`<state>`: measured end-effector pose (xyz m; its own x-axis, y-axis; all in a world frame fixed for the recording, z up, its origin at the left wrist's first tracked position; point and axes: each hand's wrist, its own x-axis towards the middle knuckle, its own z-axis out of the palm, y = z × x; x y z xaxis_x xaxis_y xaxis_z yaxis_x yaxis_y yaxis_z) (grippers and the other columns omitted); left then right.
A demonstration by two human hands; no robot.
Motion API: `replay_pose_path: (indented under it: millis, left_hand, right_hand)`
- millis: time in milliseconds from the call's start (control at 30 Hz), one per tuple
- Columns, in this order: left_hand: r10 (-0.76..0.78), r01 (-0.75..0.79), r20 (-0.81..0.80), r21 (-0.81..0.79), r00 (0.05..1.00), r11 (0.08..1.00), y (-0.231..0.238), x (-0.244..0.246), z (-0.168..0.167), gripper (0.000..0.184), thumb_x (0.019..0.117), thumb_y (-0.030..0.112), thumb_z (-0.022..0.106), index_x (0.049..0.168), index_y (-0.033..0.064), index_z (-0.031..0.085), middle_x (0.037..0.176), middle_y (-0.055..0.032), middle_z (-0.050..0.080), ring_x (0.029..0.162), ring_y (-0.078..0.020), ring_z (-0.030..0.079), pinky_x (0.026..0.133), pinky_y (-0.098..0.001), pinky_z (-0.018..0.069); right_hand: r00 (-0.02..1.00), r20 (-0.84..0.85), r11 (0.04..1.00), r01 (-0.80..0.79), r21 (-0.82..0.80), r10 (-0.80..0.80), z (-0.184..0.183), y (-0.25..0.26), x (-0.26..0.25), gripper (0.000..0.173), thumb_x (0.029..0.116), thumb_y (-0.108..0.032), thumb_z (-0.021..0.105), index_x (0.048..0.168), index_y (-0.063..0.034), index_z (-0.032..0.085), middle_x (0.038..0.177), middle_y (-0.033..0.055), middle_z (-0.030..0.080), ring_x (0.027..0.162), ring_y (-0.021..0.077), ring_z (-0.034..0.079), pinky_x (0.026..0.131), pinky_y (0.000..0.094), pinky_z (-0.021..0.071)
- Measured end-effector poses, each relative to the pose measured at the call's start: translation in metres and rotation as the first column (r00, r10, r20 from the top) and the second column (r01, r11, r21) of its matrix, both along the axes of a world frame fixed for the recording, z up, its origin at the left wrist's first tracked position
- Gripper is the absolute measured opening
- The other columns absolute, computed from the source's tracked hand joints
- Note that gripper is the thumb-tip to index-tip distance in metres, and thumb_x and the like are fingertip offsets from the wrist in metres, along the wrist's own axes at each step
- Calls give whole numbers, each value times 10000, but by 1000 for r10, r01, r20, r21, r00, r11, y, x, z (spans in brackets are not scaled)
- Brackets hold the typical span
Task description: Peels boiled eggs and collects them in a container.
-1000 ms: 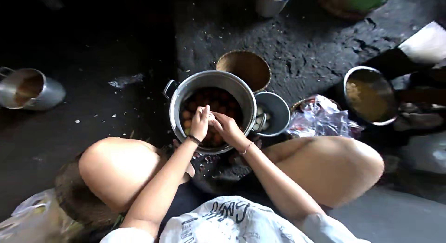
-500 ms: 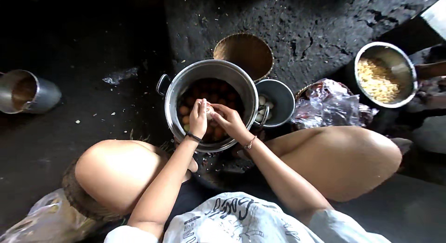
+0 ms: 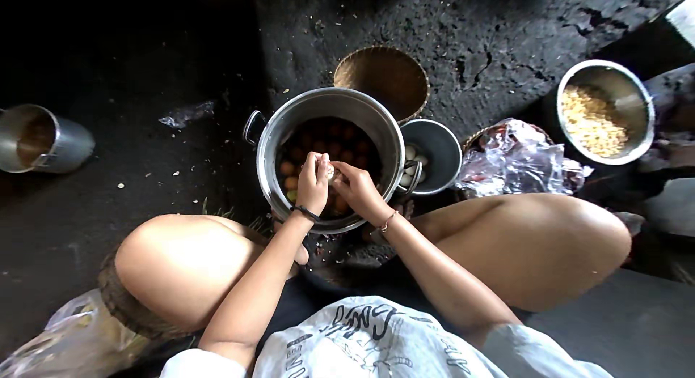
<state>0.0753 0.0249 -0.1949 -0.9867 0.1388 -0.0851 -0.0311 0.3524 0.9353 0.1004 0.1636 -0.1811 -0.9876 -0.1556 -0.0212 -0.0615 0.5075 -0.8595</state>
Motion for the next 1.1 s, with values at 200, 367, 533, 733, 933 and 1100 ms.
replay_pose_path:
  millis: [200,367,533,733,933,1100]
  left_hand:
    - [26,-30,63,67,998,997,-2,-4,-4,419,1122,288,325,1181,23,644,1115,-147,657,1073,-202,620,984,-404,482]
    - [29,-30,16,55,999,998,-4,-5,-3,424,1121,287,330,1182,-11,626,1077,-155,652,1055,-220,622,980,-408,491]
    - [71,-72,24,76,997,994,0,-5,-4,371,1116,255,364,1187,-46,568,1011,-150,634,948,-179,629,895,-355,520]
    - [40,-43,50,60,998,997,-2,-7,-1,387,1122,274,344,1156,-27,586,1024,-142,646,973,-178,631,910,-369,512]
    - [-10,10,120,7,993,1000,-6,-1,10,519,1126,405,260,1205,15,593,1108,-137,654,1000,-207,629,883,-419,516]
    - [-3,3,44,-4,999,1000,-5,-1,6,554,1116,447,249,1140,43,628,1028,-106,652,972,-194,632,887,-425,524]
  right_hand:
    - [962,264,969,126,-213,-67,4,11,5,402,1082,-175,350,1377,-98,613,1069,159,703,785,233,683,680,414,580]
    - [991,130,986,37,-162,-16,0,3,-2,378,1066,-273,563,1355,-33,604,1076,157,711,841,201,700,770,384,597]
    - [1000,-6,999,-24,-40,24,-2,-1,-2,344,1101,-180,458,1337,7,624,1186,195,705,1051,262,707,946,425,562]
    - [999,-19,999,-37,30,38,-2,-2,-2,329,1086,-113,454,1315,53,621,1160,230,703,1028,319,710,940,459,563]
    - [999,50,1000,-10,9,9,3,1,-1,341,1088,-102,416,1314,64,611,1107,240,700,974,329,703,895,480,565]
    - [996,85,989,51,-136,-40,-1,3,-3,353,1079,-298,524,1219,-15,681,956,125,722,782,176,697,743,378,599]
